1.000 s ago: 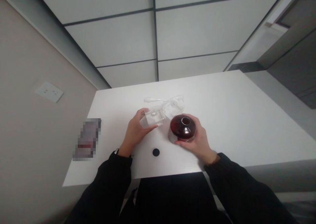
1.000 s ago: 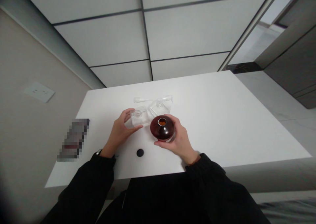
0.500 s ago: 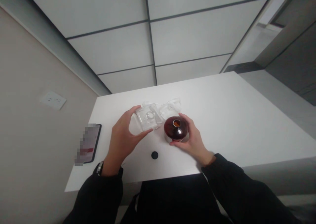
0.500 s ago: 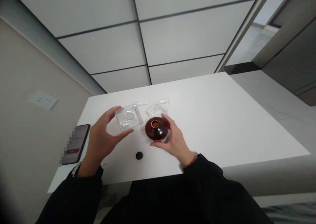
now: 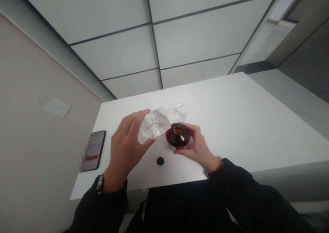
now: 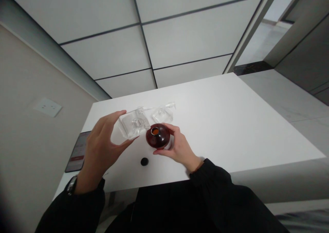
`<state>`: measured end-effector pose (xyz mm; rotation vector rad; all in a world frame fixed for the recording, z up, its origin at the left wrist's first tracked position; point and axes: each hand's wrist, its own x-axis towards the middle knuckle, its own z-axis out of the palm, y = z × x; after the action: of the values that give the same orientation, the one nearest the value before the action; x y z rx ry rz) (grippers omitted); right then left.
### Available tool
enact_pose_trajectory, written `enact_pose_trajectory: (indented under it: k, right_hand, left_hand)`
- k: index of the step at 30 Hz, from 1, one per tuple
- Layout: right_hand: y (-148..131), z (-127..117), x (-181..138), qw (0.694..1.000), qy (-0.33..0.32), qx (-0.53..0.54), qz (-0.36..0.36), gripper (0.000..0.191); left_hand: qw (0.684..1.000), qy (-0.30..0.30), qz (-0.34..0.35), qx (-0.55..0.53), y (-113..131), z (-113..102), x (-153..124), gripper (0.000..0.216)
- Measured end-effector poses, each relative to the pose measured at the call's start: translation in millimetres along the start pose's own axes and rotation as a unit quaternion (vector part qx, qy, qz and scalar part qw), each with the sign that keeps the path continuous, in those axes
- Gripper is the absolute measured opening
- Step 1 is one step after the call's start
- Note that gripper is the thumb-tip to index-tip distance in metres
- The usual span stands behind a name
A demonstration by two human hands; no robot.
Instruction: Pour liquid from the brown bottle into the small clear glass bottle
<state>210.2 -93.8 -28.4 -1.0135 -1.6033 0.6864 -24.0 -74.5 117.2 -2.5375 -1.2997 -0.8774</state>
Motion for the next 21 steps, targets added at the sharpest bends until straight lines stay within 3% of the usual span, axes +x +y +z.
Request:
enact_pose_trajectory:
  k: [21]
  right_hand:
    - [-2.4,-0.9,1.7,1.0,-0.011,-0.006,0.006,0.099]
  left_hand:
    - [0.997,0.04,0.042,0.056,9.8,3.7,2.9,0.054]
